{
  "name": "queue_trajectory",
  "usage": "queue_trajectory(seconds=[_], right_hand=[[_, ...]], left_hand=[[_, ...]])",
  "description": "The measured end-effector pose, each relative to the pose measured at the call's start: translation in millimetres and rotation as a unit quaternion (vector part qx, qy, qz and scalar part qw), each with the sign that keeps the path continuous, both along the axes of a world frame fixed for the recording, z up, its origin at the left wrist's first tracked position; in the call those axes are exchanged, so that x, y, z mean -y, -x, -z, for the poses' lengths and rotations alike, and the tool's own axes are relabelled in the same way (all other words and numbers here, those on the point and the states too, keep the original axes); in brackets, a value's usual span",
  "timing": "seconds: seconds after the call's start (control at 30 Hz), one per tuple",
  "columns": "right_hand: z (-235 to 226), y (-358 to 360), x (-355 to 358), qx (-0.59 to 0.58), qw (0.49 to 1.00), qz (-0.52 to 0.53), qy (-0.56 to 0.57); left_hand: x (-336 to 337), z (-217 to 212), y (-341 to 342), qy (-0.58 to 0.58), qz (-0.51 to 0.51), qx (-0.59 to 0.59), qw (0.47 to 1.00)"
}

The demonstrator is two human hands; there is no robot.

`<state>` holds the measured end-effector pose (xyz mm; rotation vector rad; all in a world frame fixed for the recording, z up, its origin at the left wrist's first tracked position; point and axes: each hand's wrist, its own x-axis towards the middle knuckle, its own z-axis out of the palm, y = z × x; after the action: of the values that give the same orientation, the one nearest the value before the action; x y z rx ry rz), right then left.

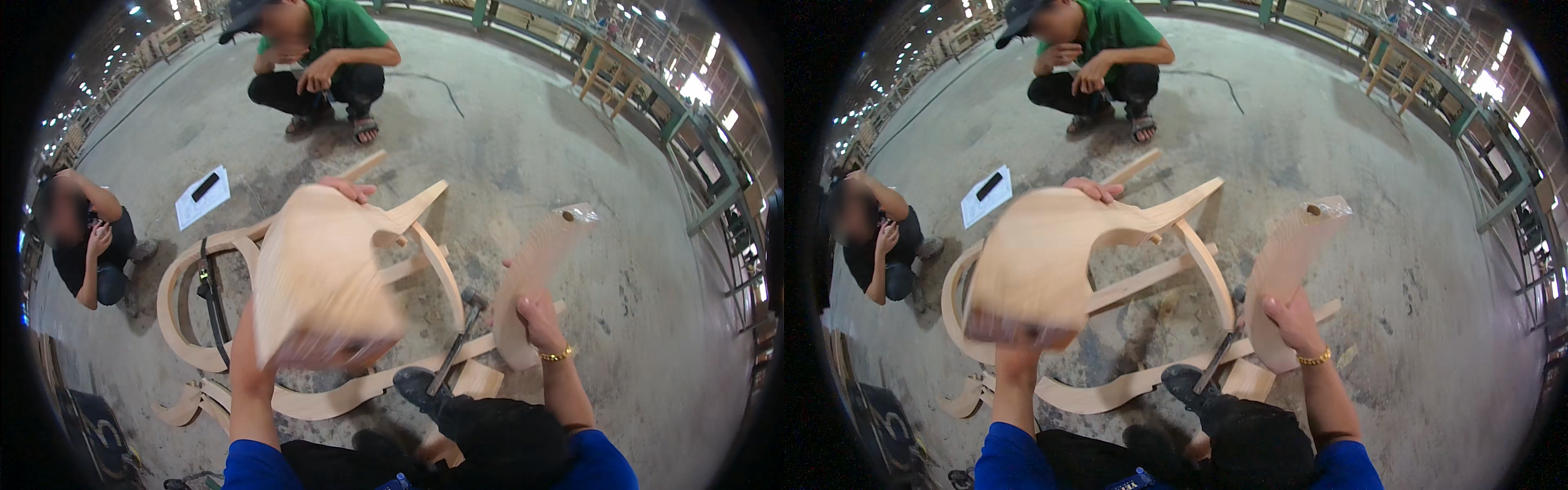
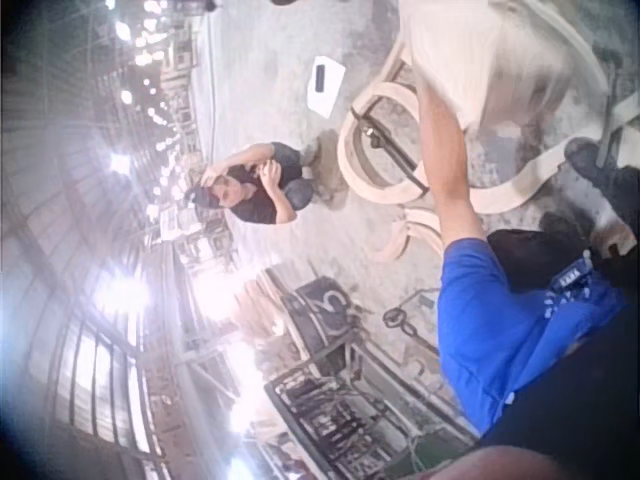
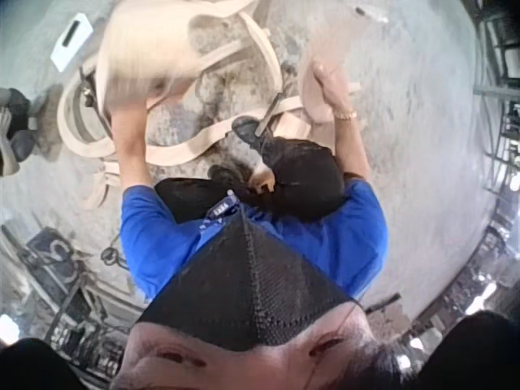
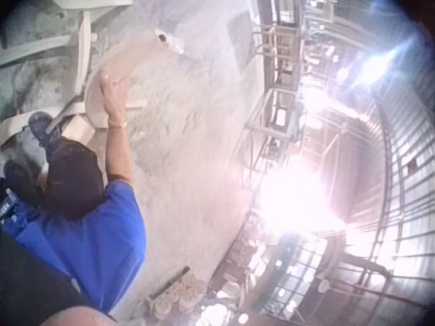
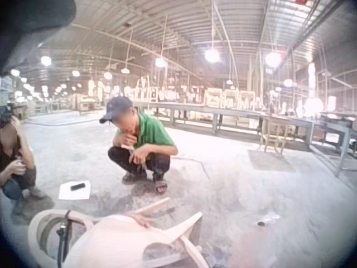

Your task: The person sits on the floor and assembles a wooden chair by dry-fitting curved and straight wooden parts. They apply glue to the joints using a small brush and a container, then connect the pieces together. Two other people are present in the background observing the process.

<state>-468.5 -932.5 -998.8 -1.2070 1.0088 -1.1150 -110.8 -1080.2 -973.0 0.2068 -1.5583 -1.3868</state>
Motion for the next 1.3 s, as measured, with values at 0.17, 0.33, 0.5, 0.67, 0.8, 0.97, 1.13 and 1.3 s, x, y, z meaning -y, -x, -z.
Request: queue_trajectory(seconds=[0.17,0.33,0.5,0.67,0.8,0.97,1.13,1.3], right_hand=[[-63,22,-6,-0.181,0.977,0.051,0.100],[-137,-3,-2,-0.184,0.952,0.024,0.242],[-234,-63,21,-0.358,0.851,-0.146,0.355],[-283,-145,32,-0.504,0.677,-0.227,0.485],[-281,-202,54,-0.571,0.499,-0.334,0.560],[-248,-239,66,-0.526,0.479,-0.410,0.571],[-220,-251,78,-0.503,0.520,-0.457,0.518],[-221,-256,87,-0.475,0.559,-0.498,0.462]], left_hand=[[-22,-102,20,0.041,-0.318,-0.150,0.935],[-60,-220,-52,0.078,-0.491,-0.229,0.837],[-172,-270,-99,0.106,-0.547,-0.236,0.796],[-252,-253,-129,0.068,-0.583,-0.244,0.772],[-281,-209,-121,0.042,-0.630,-0.234,0.740],[-268,-182,-115,0.039,-0.645,-0.242,0.724],[-256,-180,-120,0.044,-0.595,-0.236,0.767],[-236,-184,-116,0.051,-0.586,-0.229,0.776]])
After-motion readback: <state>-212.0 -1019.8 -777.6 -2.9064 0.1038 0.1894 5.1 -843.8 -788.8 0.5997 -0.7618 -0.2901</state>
